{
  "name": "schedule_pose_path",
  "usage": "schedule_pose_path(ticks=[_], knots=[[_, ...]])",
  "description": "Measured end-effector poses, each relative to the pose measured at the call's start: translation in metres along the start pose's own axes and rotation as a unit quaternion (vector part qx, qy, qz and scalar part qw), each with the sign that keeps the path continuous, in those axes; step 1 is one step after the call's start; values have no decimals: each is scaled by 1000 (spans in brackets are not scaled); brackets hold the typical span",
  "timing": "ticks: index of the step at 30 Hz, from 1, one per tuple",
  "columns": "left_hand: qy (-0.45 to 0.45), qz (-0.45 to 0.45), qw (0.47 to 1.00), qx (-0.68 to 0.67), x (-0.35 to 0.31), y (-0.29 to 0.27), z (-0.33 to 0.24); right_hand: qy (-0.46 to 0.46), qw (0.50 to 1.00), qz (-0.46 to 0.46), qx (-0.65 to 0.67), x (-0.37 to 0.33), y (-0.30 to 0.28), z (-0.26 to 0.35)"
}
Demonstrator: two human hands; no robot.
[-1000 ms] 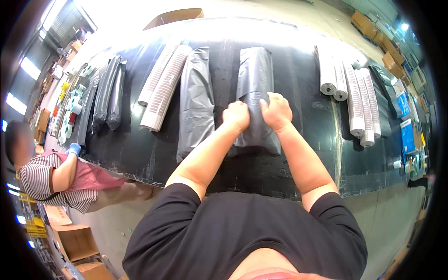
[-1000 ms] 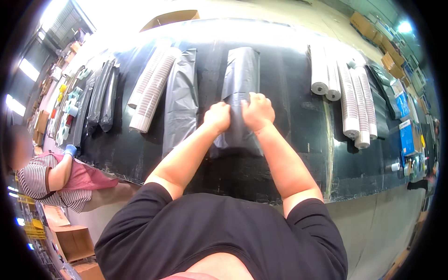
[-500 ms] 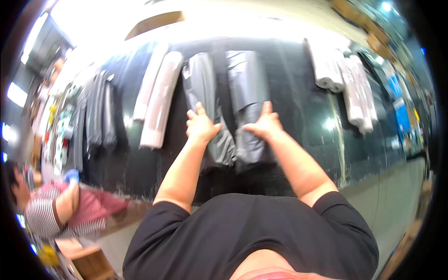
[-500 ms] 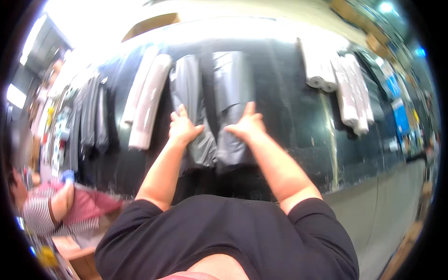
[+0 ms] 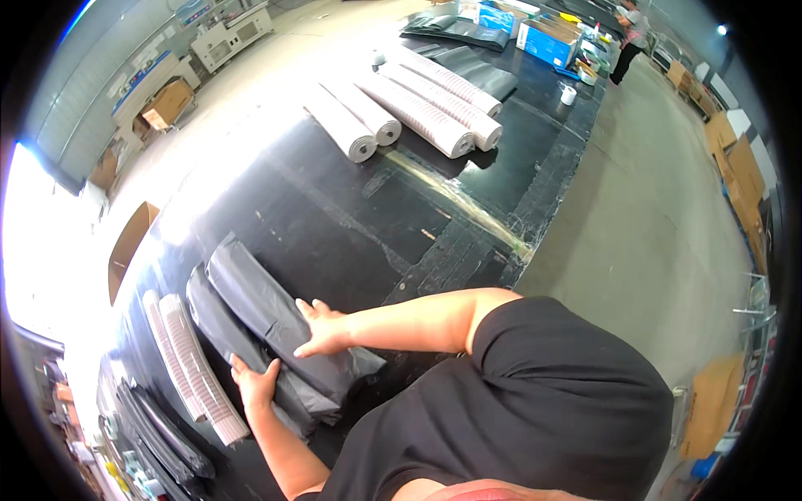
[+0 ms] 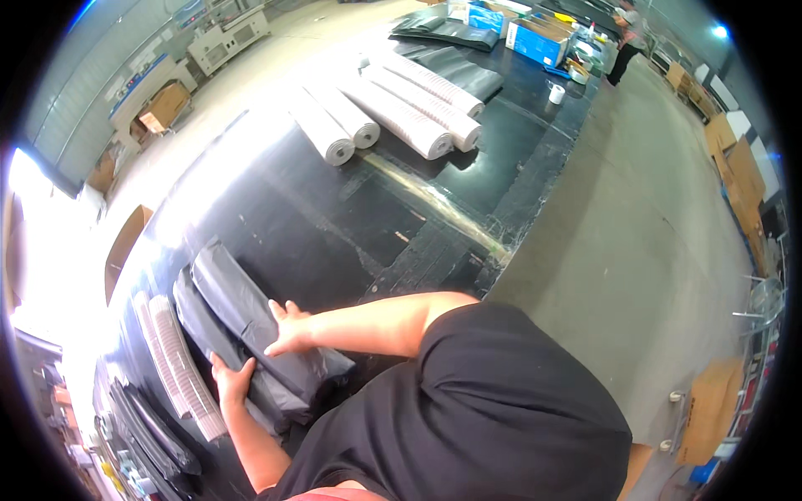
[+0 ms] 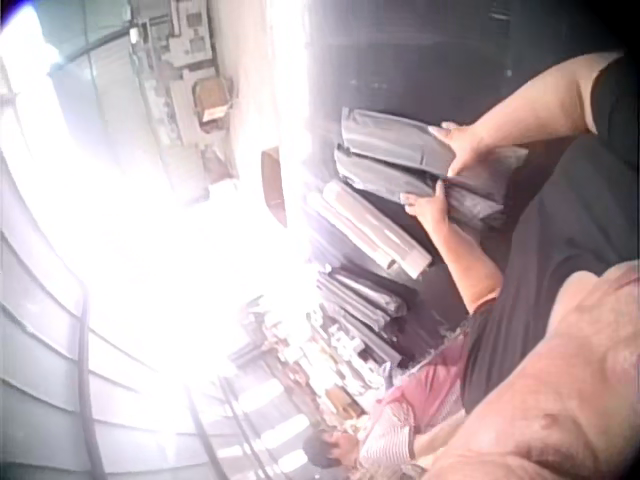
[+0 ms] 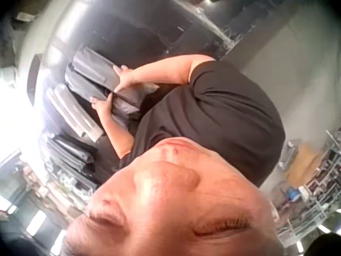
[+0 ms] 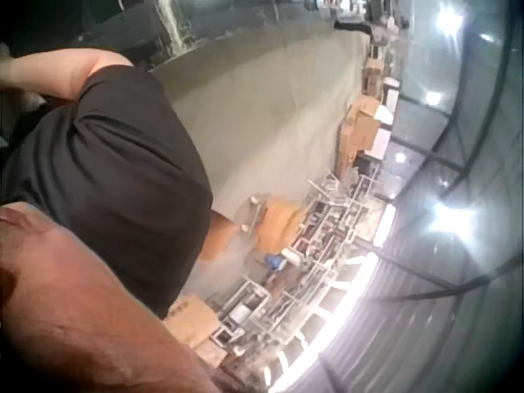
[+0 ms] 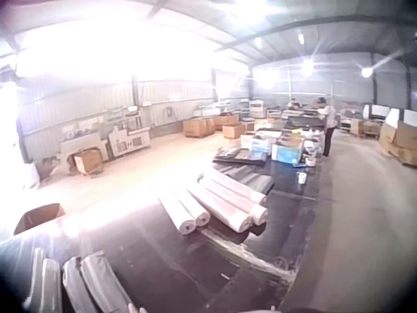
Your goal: The person wraps foam rollers in gray plastic sheets, securing each bundle by hand.
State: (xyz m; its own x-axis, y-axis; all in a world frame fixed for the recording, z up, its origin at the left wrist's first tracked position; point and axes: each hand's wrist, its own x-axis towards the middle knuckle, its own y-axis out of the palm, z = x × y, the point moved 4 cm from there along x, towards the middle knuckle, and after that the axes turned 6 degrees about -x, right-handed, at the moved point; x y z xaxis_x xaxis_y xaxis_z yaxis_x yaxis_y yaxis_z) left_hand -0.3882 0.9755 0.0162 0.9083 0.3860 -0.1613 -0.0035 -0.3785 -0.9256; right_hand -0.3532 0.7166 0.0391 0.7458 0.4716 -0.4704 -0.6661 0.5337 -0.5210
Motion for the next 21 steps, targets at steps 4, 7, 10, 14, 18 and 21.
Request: schedule_pose_path(ticks=[4, 7, 10, 14, 18, 21], knots=[[-34, -128, 981, 138, -13, -53, -74, -169, 929, -290, -156, -35, -118, -110], [124, -176, 976, 19, 6, -44, -159, -104, 869, -426, -231, -90, -263, -194], [202, -154, 967, 11, 35, 13, -296, -46, 794, -563, -224, -114, -390, -330], [186, -43, 982, -9, 102, 99, -418, 91, 850, -497, -151, -120, -507, -433], [125, -28, 992, 25, 161, 145, -539, 190, 834, -487, -177, -106, -585, -527], [55, -13, 998, 6, 203, 157, -580, 230, 829, -473, -189, -87, -629, -564]])
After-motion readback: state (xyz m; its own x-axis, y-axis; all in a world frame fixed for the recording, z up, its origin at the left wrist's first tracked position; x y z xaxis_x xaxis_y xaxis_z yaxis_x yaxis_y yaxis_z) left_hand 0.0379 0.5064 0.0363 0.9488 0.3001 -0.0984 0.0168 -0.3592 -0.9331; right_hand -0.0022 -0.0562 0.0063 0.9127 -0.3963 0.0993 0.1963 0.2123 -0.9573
